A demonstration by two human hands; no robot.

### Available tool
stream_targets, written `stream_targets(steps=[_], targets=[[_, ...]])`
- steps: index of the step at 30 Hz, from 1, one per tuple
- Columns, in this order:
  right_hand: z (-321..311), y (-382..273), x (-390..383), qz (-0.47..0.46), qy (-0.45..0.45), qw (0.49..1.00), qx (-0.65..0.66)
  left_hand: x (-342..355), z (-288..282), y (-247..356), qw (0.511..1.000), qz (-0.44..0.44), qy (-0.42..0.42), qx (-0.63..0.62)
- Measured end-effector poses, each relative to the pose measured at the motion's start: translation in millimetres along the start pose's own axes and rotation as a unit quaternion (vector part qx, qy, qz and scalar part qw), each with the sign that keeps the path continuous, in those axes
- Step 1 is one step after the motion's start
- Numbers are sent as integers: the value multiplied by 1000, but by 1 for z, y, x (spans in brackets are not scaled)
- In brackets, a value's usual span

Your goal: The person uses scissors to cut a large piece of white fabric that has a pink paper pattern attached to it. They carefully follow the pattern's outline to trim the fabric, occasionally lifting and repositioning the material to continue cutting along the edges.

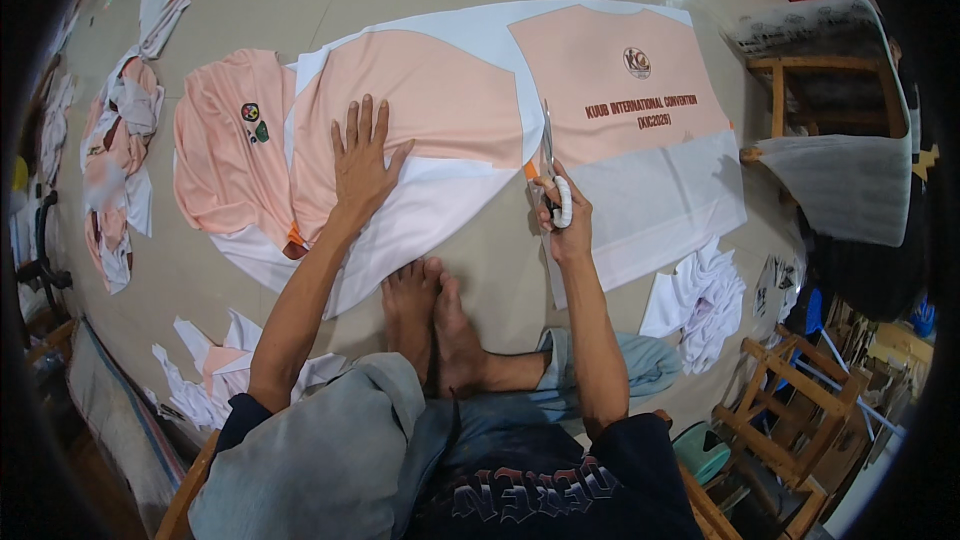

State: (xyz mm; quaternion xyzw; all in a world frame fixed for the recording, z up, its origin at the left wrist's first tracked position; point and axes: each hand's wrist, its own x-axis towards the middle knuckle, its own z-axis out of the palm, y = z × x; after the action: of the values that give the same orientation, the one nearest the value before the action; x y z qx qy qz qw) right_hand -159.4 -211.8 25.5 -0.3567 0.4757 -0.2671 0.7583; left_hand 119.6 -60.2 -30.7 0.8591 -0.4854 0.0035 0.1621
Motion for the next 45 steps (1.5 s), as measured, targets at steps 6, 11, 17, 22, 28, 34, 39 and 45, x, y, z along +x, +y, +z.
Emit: stream_targets(steps=[6, 11, 17, 22, 28, 34, 39, 45], targets=[[-13, -7, 10, 22, -15, 999, -28, 0, 1, -1, 1000, -2, -4, 2], [-19, -18, 18, 19, -25, 997, -68, 1, -1, 0, 1000, -3, -10, 4], [-25, -32, 46, 30, -69, 995, -71, 1, -4, 2, 1000, -9, -23, 6], [-29, -40, 58, 39, -73, 992, -98, 1, -4, 2, 999, -12, -28, 16], [-26, -51, 67, 25, -98, 987, -123, 2, -5, 3, 999, -15, -36, 13], [-19, -57, 89, 34, -104, 983, -146, 2, -6, 3, 999, -20, -41, 18], [-17, -57, 91, 26, -112, 981, -157, 2, -7, 3, 998, -24, -57, 13], [-4, -72, 105, 42, -118, 986, -110, 3, -8, 4, 998, -25, -56, 17]])
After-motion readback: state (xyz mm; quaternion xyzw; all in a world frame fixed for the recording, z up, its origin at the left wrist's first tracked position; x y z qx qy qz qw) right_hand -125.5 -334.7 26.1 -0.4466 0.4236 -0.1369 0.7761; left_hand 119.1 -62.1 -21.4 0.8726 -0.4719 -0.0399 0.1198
